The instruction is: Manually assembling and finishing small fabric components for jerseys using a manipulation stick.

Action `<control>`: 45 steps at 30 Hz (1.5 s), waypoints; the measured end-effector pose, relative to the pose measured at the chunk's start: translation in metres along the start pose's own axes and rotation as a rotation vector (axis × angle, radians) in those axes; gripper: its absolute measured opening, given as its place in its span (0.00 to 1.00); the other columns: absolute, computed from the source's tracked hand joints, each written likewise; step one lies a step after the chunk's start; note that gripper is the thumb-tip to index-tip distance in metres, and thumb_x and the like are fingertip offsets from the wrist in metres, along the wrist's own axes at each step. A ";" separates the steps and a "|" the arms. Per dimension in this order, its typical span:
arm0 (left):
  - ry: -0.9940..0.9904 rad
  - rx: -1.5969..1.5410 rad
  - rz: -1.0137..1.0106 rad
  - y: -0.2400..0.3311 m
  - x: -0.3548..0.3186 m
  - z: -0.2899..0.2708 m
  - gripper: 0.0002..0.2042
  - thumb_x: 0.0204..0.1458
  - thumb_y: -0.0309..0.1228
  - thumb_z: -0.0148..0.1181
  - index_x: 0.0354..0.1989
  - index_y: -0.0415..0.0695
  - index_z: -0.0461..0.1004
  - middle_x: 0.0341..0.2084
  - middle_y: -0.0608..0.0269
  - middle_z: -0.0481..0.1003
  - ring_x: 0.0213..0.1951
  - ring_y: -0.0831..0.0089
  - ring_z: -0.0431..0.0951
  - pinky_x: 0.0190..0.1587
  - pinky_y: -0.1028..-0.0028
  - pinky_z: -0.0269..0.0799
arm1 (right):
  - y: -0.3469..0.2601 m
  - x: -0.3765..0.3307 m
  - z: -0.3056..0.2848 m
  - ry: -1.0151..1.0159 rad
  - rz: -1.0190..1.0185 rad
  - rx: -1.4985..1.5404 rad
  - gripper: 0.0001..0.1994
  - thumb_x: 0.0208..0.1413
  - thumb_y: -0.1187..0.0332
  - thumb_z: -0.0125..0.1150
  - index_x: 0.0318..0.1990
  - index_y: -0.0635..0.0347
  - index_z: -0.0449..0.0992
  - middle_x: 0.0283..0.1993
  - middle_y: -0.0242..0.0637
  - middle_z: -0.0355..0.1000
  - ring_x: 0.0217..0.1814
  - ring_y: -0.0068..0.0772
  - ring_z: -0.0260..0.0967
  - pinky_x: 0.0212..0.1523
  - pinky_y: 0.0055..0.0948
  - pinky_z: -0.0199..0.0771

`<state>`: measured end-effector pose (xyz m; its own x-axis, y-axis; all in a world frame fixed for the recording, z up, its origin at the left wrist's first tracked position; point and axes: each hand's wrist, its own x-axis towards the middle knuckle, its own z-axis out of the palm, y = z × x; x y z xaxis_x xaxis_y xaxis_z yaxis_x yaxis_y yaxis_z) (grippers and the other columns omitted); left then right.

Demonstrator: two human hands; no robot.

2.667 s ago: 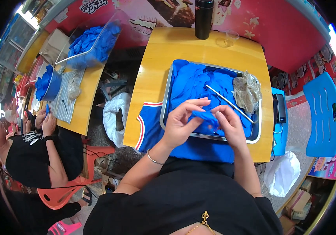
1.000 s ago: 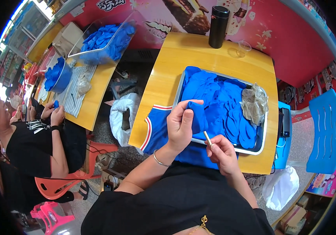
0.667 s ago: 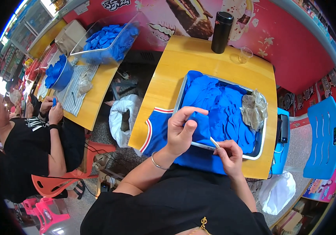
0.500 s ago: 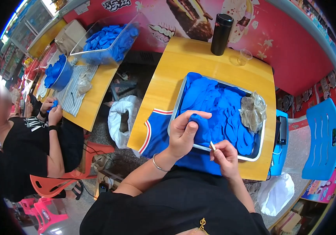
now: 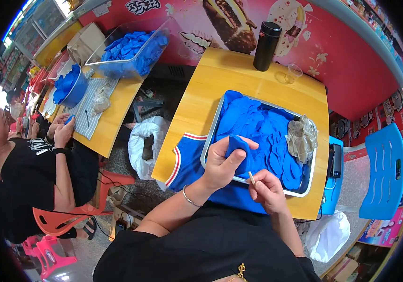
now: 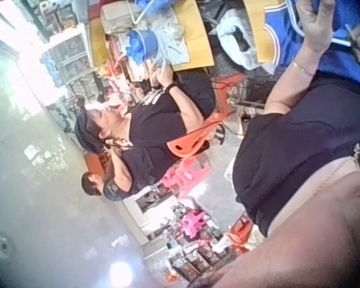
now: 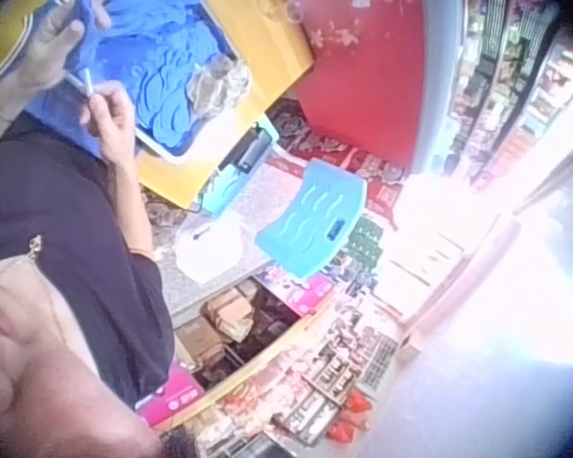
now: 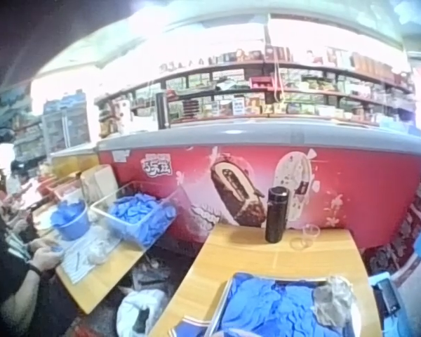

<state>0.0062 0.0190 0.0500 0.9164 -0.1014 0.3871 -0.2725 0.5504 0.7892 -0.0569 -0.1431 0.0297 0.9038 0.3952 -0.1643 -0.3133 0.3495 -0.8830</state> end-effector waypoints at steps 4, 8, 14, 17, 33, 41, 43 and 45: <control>-0.030 -0.035 -0.014 -0.001 -0.002 -0.001 0.13 0.55 0.38 0.55 0.38 0.39 0.75 0.23 0.74 0.69 0.24 0.89 0.61 0.28 0.86 0.58 | 0.004 0.002 0.003 -0.017 0.028 0.096 0.08 0.59 0.68 0.49 0.41 0.61 0.70 0.24 0.30 0.67 0.19 0.13 0.53 0.18 0.14 0.47; -0.059 0.099 -0.168 0.001 0.003 -0.019 0.16 0.54 0.39 0.56 0.43 0.39 0.74 0.26 0.72 0.66 0.32 0.82 0.65 0.41 0.81 0.61 | 0.007 0.005 0.006 0.280 -0.276 -0.239 0.06 0.55 0.76 0.53 0.41 0.66 0.71 0.28 0.34 0.71 0.27 0.19 0.66 0.28 0.18 0.65; -0.185 0.302 -0.002 0.018 0.027 -0.027 0.16 0.52 0.35 0.59 0.44 0.38 0.73 0.38 0.66 0.63 0.40 0.78 0.65 0.45 0.80 0.60 | -0.001 0.002 0.000 0.390 -0.346 -0.613 0.05 0.53 0.78 0.54 0.37 0.67 0.74 0.28 0.36 0.73 0.28 0.22 0.71 0.30 0.20 0.70; -0.212 0.422 -0.018 0.017 0.023 -0.027 0.13 0.53 0.36 0.58 0.40 0.39 0.73 0.33 0.68 0.66 0.31 0.83 0.63 0.33 0.85 0.58 | -0.001 0.002 0.003 0.425 -0.401 -0.675 0.06 0.53 0.79 0.54 0.37 0.67 0.74 0.28 0.37 0.73 0.28 0.21 0.71 0.30 0.19 0.70; -0.030 0.144 0.078 0.005 0.012 -0.017 0.19 0.51 0.36 0.61 0.47 0.37 0.73 0.26 0.71 0.70 0.20 0.91 0.56 0.21 0.87 0.49 | 0.021 -0.007 0.010 0.331 -0.311 -0.336 0.04 0.57 0.73 0.51 0.39 0.63 0.68 0.25 0.31 0.69 0.21 0.12 0.57 0.20 0.13 0.53; -0.148 -0.075 -0.071 0.003 0.009 -0.027 0.16 0.50 0.34 0.61 0.44 0.37 0.75 0.25 0.71 0.71 0.26 0.88 0.62 0.27 0.87 0.55 | 0.009 -0.011 0.000 0.045 -0.059 -0.040 0.07 0.57 0.72 0.51 0.42 0.65 0.69 0.27 0.33 0.69 0.26 0.16 0.63 0.25 0.15 0.59; -0.235 -0.072 -0.040 0.006 0.015 -0.027 0.15 0.50 0.33 0.61 0.44 0.37 0.75 0.27 0.70 0.71 0.28 0.87 0.64 0.29 0.87 0.57 | 0.009 -0.011 0.000 0.072 -0.090 -0.038 0.07 0.58 0.72 0.51 0.42 0.64 0.69 0.27 0.33 0.70 0.24 0.14 0.61 0.23 0.14 0.55; -0.204 0.146 -0.134 0.015 0.024 -0.020 0.14 0.49 0.31 0.61 0.44 0.38 0.75 0.31 0.69 0.72 0.31 0.84 0.66 0.34 0.86 0.60 | 0.017 -0.010 -0.003 0.165 -0.131 -0.073 0.07 0.57 0.73 0.51 0.41 0.65 0.70 0.27 0.33 0.70 0.26 0.16 0.63 0.25 0.15 0.60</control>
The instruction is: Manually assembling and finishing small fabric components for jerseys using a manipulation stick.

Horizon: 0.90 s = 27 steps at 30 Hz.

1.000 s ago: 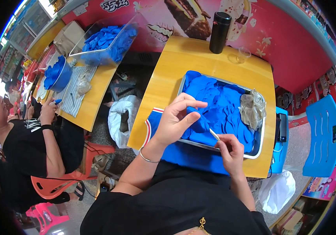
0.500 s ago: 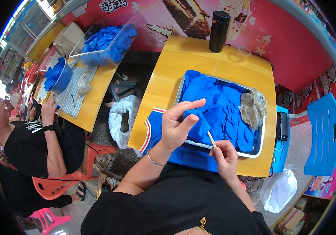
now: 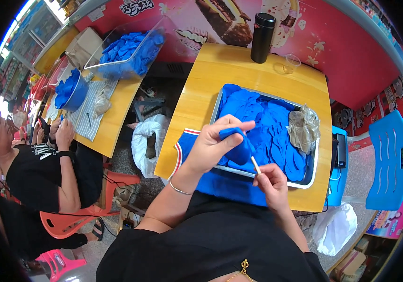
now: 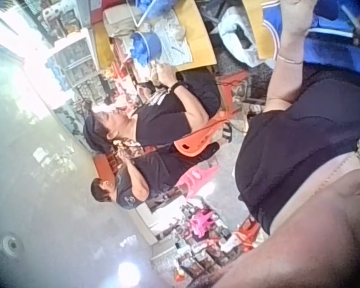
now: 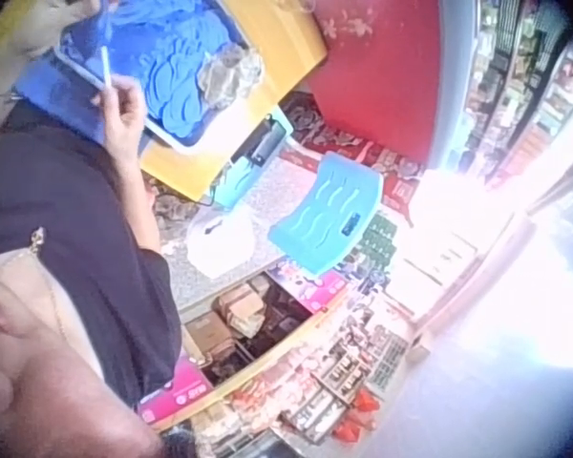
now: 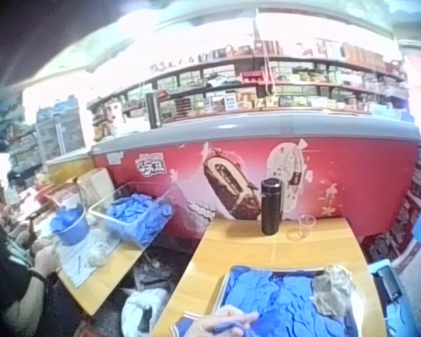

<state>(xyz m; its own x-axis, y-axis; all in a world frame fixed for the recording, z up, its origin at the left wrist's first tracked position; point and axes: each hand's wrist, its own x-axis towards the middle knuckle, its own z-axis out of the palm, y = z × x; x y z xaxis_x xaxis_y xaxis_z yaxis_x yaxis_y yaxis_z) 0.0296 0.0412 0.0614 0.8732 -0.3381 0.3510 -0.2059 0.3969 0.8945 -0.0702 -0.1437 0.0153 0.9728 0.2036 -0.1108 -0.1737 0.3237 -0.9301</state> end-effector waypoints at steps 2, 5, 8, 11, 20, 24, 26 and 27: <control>0.000 0.050 -0.037 0.005 0.001 0.001 0.16 0.50 0.29 0.61 0.47 0.39 0.73 0.34 0.67 0.72 0.34 0.82 0.68 0.38 0.84 0.63 | 0.002 0.003 0.001 0.206 -0.231 -0.314 0.05 0.56 0.75 0.52 0.39 0.65 0.71 0.27 0.34 0.71 0.28 0.18 0.66 0.30 0.16 0.65; 0.230 -0.247 -0.121 0.003 -0.007 0.013 0.12 0.52 0.30 0.59 0.43 0.42 0.70 0.34 0.64 0.73 0.35 0.83 0.69 0.40 0.82 0.64 | -0.001 0.006 0.005 0.275 -0.315 -0.397 0.05 0.54 0.79 0.54 0.37 0.67 0.73 0.28 0.35 0.72 0.29 0.20 0.69 0.31 0.18 0.68; 0.333 -0.283 -0.004 -0.013 -0.014 0.026 0.10 0.52 0.32 0.59 0.40 0.43 0.70 0.34 0.65 0.73 0.34 0.83 0.69 0.39 0.83 0.64 | 0.001 0.005 0.008 0.301 -0.349 -0.492 0.05 0.53 0.80 0.54 0.37 0.68 0.73 0.29 0.36 0.72 0.29 0.20 0.70 0.30 0.18 0.69; 0.372 -0.272 0.038 -0.015 -0.013 0.028 0.09 0.51 0.34 0.60 0.34 0.40 0.74 0.29 0.67 0.71 0.31 0.82 0.67 0.37 0.83 0.61 | 0.004 0.002 0.007 0.284 -0.343 -0.509 0.05 0.53 0.80 0.54 0.38 0.69 0.73 0.29 0.36 0.73 0.29 0.20 0.70 0.29 0.17 0.69; 0.110 -0.167 0.054 -0.026 -0.019 0.017 0.15 0.52 0.39 0.58 0.35 0.37 0.77 0.24 0.69 0.70 0.27 0.84 0.63 0.32 0.84 0.57 | 0.011 -0.003 0.017 0.125 -0.260 -0.294 0.04 0.57 0.74 0.51 0.39 0.63 0.69 0.25 0.32 0.68 0.22 0.16 0.61 0.23 0.15 0.58; 0.166 -0.256 0.021 -0.024 -0.023 0.022 0.26 0.54 0.49 0.49 0.47 0.34 0.67 0.18 0.64 0.69 0.19 0.80 0.68 0.22 0.80 0.66 | 0.012 -0.011 0.022 0.015 0.018 0.153 0.07 0.58 0.70 0.50 0.41 0.63 0.69 0.25 0.31 0.66 0.23 0.14 0.57 0.22 0.14 0.51; 0.143 -0.300 -0.015 -0.023 -0.024 0.021 0.25 0.55 0.49 0.46 0.45 0.35 0.69 0.19 0.61 0.71 0.19 0.79 0.68 0.22 0.79 0.66 | 0.017 -0.012 0.021 -0.041 0.012 0.242 0.08 0.58 0.70 0.50 0.41 0.62 0.70 0.25 0.30 0.65 0.24 0.14 0.57 0.22 0.14 0.51; 0.177 -0.386 -0.066 -0.024 -0.026 0.021 0.25 0.56 0.49 0.45 0.45 0.36 0.69 0.19 0.59 0.71 0.19 0.78 0.69 0.22 0.78 0.67 | 0.017 -0.010 0.022 -0.043 0.011 0.241 0.08 0.58 0.70 0.50 0.41 0.62 0.70 0.25 0.30 0.65 0.24 0.14 0.57 0.22 0.14 0.51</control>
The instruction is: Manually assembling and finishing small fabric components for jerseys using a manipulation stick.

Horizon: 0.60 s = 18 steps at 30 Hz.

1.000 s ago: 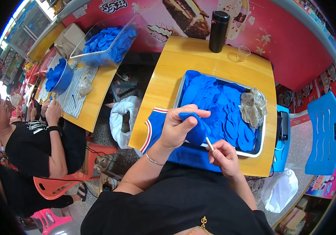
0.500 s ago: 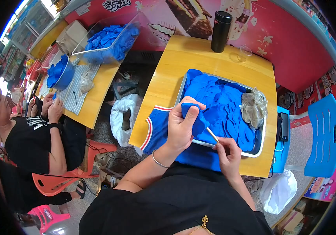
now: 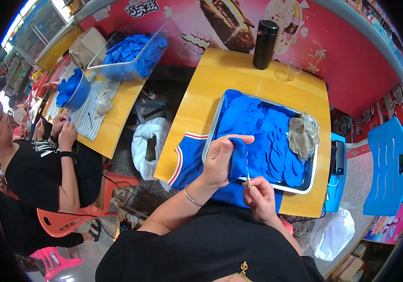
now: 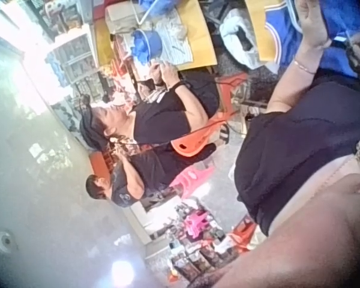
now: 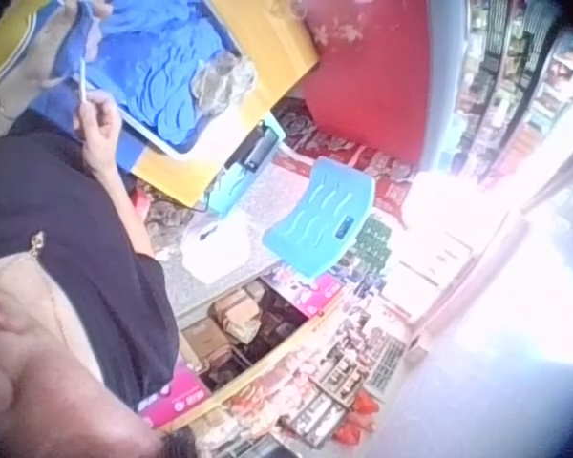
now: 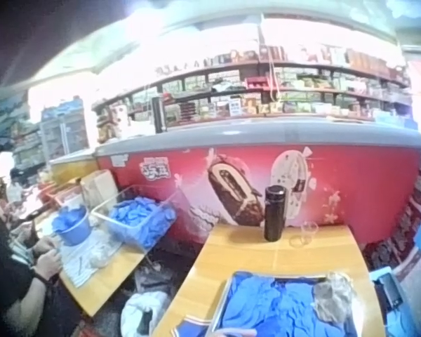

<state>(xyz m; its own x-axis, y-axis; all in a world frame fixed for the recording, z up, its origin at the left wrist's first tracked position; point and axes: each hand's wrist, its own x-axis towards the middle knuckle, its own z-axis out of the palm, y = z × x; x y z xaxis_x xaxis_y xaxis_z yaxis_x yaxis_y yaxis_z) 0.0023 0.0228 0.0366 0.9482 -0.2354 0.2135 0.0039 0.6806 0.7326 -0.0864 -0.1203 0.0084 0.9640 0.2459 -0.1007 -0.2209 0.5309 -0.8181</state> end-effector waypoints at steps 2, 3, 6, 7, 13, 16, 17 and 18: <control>0.060 -0.015 0.016 0.004 0.001 0.008 0.24 0.57 0.49 0.44 0.45 0.36 0.69 0.19 0.59 0.71 0.19 0.77 0.69 0.22 0.78 0.67 | 0.002 0.002 0.003 0.010 -0.068 -0.048 0.09 0.58 0.65 0.53 0.38 0.60 0.68 0.20 0.30 0.61 0.18 0.17 0.52 0.17 0.17 0.48; 0.119 -0.030 0.030 0.005 0.002 0.010 0.24 0.57 0.49 0.44 0.44 0.37 0.69 0.18 0.59 0.72 0.19 0.77 0.68 0.22 0.77 0.67 | 0.001 0.002 0.003 0.010 -0.067 -0.048 0.09 0.58 0.65 0.53 0.38 0.60 0.68 0.20 0.30 0.61 0.18 0.17 0.52 0.17 0.17 0.48; 0.021 0.051 0.021 0.006 0.001 -0.003 0.21 0.58 0.45 0.45 0.45 0.38 0.70 0.25 0.59 0.72 0.25 0.77 0.71 0.28 0.80 0.67 | -0.002 0.001 0.003 0.043 -0.069 -0.119 0.07 0.58 0.67 0.52 0.38 0.60 0.68 0.21 0.30 0.62 0.18 0.16 0.53 0.18 0.17 0.48; 0.021 0.047 0.019 0.012 0.005 -0.006 0.21 0.58 0.45 0.45 0.45 0.38 0.70 0.25 0.59 0.72 0.25 0.77 0.71 0.28 0.80 0.67 | -0.004 0.002 0.002 0.092 -0.118 -0.185 0.06 0.58 0.68 0.51 0.38 0.60 0.67 0.21 0.31 0.63 0.19 0.16 0.53 0.18 0.17 0.48; -0.152 0.392 0.110 0.031 0.016 0.003 0.11 0.57 0.29 0.50 0.45 0.40 0.71 0.34 0.66 0.67 0.34 0.83 0.63 0.37 0.84 0.59 | -0.004 0.002 -0.014 0.242 -0.300 -0.468 0.04 0.56 0.76 0.52 0.38 0.66 0.70 0.27 0.33 0.68 0.27 0.18 0.65 0.28 0.16 0.63; -0.144 0.360 0.088 0.021 0.011 -0.006 0.10 0.58 0.32 0.50 0.43 0.40 0.70 0.33 0.68 0.66 0.32 0.86 0.61 0.35 0.86 0.58 | -0.005 0.003 -0.009 0.248 -0.311 -0.540 0.03 0.56 0.76 0.52 0.37 0.65 0.69 0.27 0.32 0.68 0.28 0.18 0.65 0.30 0.16 0.64; -0.116 0.298 0.068 0.019 0.010 -0.005 0.09 0.58 0.32 0.50 0.41 0.40 0.70 0.33 0.69 0.66 0.32 0.87 0.61 0.35 0.87 0.57 | -0.005 0.004 -0.007 0.239 -0.301 -0.560 0.03 0.56 0.76 0.52 0.38 0.63 0.67 0.28 0.32 0.67 0.29 0.18 0.64 0.31 0.17 0.64; -0.115 0.298 0.068 0.017 0.009 -0.003 0.09 0.58 0.32 0.50 0.41 0.40 0.70 0.33 0.69 0.66 0.32 0.87 0.61 0.35 0.87 0.57 | -0.005 0.004 -0.007 0.238 -0.301 -0.561 0.03 0.56 0.76 0.52 0.38 0.63 0.67 0.28 0.32 0.67 0.29 0.18 0.64 0.31 0.17 0.64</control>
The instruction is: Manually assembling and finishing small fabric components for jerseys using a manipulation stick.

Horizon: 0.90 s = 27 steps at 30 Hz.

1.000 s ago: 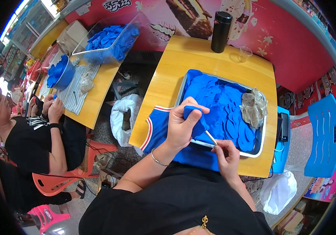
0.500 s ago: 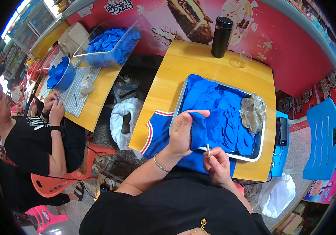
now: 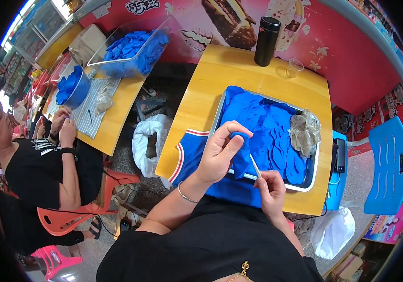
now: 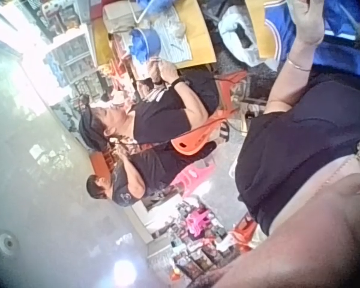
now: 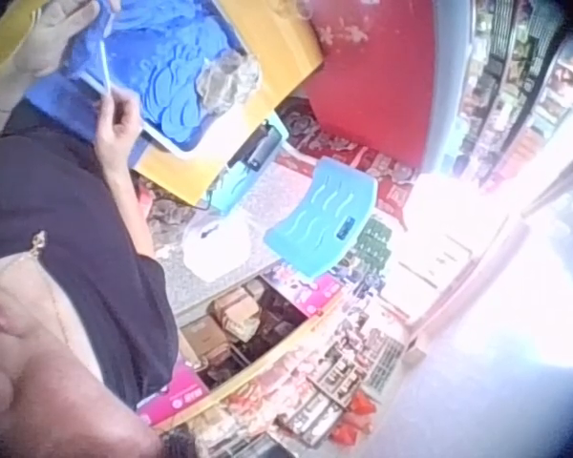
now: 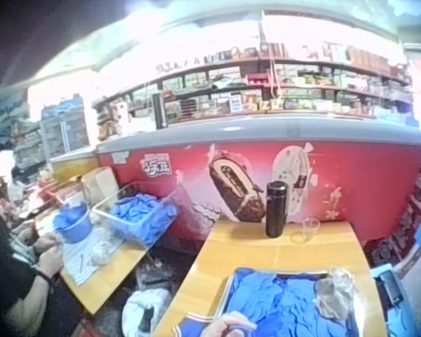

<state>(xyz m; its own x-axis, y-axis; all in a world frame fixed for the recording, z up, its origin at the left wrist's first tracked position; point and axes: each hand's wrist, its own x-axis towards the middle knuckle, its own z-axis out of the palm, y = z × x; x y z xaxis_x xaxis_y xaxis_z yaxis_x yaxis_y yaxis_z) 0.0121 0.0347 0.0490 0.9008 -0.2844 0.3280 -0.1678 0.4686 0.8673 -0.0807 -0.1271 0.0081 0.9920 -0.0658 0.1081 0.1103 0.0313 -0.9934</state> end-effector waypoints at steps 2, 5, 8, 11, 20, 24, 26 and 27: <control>0.078 -0.088 -0.004 -0.002 0.000 0.003 0.09 0.58 0.34 0.49 0.38 0.41 0.69 0.32 0.70 0.65 0.29 0.88 0.59 0.32 0.88 0.55 | 0.003 0.000 0.002 -0.027 0.018 0.052 0.03 0.57 0.75 0.51 0.38 0.63 0.67 0.27 0.31 0.67 0.28 0.17 0.63 0.29 0.16 0.63; 0.152 -0.258 0.021 -0.002 0.003 0.008 0.09 0.59 0.35 0.49 0.37 0.42 0.69 0.31 0.71 0.64 0.27 0.89 0.57 0.31 0.88 0.53 | 0.013 -0.005 0.005 -0.025 0.078 0.162 0.04 0.56 0.76 0.53 0.38 0.65 0.70 0.27 0.33 0.69 0.28 0.18 0.66 0.30 0.17 0.66; 0.126 -0.222 0.028 -0.010 0.001 0.006 0.09 0.58 0.35 0.50 0.37 0.42 0.68 0.31 0.71 0.65 0.27 0.88 0.59 0.33 0.88 0.54 | 0.009 -0.007 0.010 -0.054 0.147 0.289 0.05 0.57 0.75 0.52 0.40 0.64 0.69 0.27 0.31 0.68 0.27 0.16 0.64 0.25 0.14 0.60; 0.131 -0.216 -0.008 -0.012 0.001 0.008 0.09 0.58 0.36 0.51 0.36 0.43 0.68 0.30 0.70 0.65 0.29 0.87 0.62 0.35 0.87 0.58 | 0.003 -0.006 0.012 -0.098 0.214 0.373 0.06 0.58 0.73 0.50 0.41 0.63 0.69 0.26 0.30 0.67 0.25 0.14 0.61 0.22 0.13 0.53; 0.065 -0.342 0.094 0.000 0.003 0.005 0.10 0.58 0.37 0.50 0.32 0.43 0.66 0.27 0.65 0.67 0.29 0.82 0.65 0.33 0.83 0.62 | -0.013 0.010 0.012 -0.209 0.216 0.342 0.07 0.60 0.70 0.48 0.41 0.63 0.68 0.25 0.30 0.66 0.23 0.13 0.58 0.21 0.12 0.52; 0.081 -0.163 0.176 0.000 0.004 0.000 0.11 0.58 0.38 0.50 0.30 0.43 0.66 0.26 0.65 0.67 0.28 0.82 0.65 0.32 0.83 0.62 | -0.020 0.007 0.014 -0.252 0.256 0.366 0.07 0.60 0.71 0.47 0.41 0.64 0.68 0.25 0.30 0.66 0.24 0.13 0.58 0.23 0.13 0.53; 0.083 -0.196 0.178 0.002 0.004 0.001 0.11 0.58 0.38 0.49 0.31 0.43 0.66 0.26 0.65 0.67 0.28 0.81 0.65 0.32 0.83 0.62 | -0.028 0.006 0.012 -0.324 0.334 0.387 0.06 0.60 0.70 0.46 0.40 0.63 0.67 0.23 0.30 0.65 0.21 0.13 0.55 0.21 0.13 0.50; 0.086 -0.229 0.177 0.002 0.004 0.001 0.11 0.58 0.38 0.48 0.31 0.43 0.65 0.26 0.64 0.67 0.28 0.81 0.65 0.31 0.83 0.63 | -0.030 0.006 0.013 -0.318 0.321 0.359 0.06 0.60 0.70 0.46 0.40 0.62 0.67 0.21 0.29 0.64 0.18 0.12 0.51 0.18 0.14 0.46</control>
<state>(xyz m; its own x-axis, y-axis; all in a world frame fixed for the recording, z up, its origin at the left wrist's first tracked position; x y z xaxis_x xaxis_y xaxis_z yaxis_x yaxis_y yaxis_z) 0.0153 0.0337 0.0530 0.8979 -0.1139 0.4251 -0.2394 0.6841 0.6890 -0.0767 -0.1157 0.0388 0.9429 0.3043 -0.1356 -0.2407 0.3406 -0.9089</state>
